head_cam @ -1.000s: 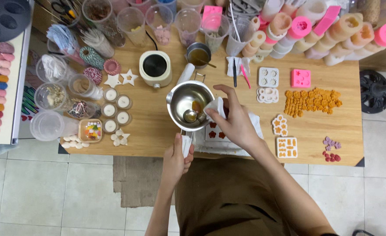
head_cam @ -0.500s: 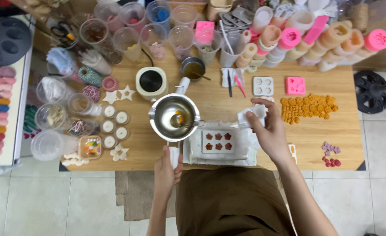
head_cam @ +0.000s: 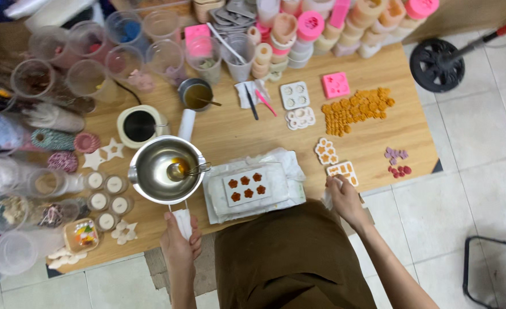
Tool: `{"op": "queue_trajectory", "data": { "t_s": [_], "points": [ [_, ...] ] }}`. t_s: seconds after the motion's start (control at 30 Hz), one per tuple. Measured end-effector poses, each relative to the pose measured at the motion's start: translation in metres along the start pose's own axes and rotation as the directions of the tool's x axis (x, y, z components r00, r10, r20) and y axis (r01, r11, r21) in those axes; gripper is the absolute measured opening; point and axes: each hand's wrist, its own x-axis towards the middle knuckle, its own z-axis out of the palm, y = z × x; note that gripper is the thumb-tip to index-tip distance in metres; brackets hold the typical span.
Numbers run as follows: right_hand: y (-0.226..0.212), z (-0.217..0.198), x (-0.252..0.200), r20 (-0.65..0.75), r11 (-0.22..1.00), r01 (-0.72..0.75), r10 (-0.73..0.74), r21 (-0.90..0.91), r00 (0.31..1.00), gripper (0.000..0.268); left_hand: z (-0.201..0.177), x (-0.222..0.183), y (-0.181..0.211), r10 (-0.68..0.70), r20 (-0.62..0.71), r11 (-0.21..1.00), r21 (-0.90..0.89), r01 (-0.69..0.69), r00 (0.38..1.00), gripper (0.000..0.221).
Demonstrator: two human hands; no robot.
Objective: The person pours liquid wax from a small metal pitcher into a silicone mold, wipes the pitcher rim with a cloth, and then organizes small star-shaped wax pieces into rows on the table.
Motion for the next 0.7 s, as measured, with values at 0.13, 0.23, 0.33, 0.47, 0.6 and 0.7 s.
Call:
{"op": "queue_trajectory", "data": {
  "t_s": [0.13, 0.23, 0.33, 0.47, 0.6, 0.7],
  "points": [
    [0.004, -0.004, -0.013, -0.069, 0.966, -0.21, 0.202, -0.149, 0.977, 0.041, 0.011, -0.009, 0.008, 0.063, 0.01, 0.998, 0.024, -0.063, 0.998, 0.067],
    [0.009, -0.01, -0.016, -0.051, 0.978, -0.163, 0.157, -0.13, 0.986, 0.045, 0.018, -0.011, 0.016, 0.067, -0.012, 0.997, 0.037, -0.067, 0.998, 0.067],
    [0.021, -0.011, -0.01, -0.058, 0.977, -0.131, 0.123, -0.166, 0.991, 0.043, 0.022, -0.012, 0.022, 0.076, -0.001, 0.997, 0.023, -0.076, 0.997, 0.065],
    [0.022, -0.011, -0.007, -0.038, 0.955, -0.075, 0.067, -0.287, 0.997, 0.034, 0.025, -0.009, 0.026, 0.075, 0.013, 0.997, -0.019, -0.075, 0.997, 0.064],
    [0.013, -0.008, -0.01, 0.036, 0.937, 0.165, -0.162, -0.309, 0.986, 0.041, 0.033, -0.014, 0.028, 0.112, 0.003, 0.994, 0.0, -0.112, 0.994, 0.065],
    [0.006, -0.006, -0.012, 0.041, 0.94, 0.072, -0.062, -0.333, 0.997, 0.041, 0.036, -0.015, 0.03, 0.139, -0.005, 0.99, 0.035, -0.139, 0.99, 0.066]
  ]
}}
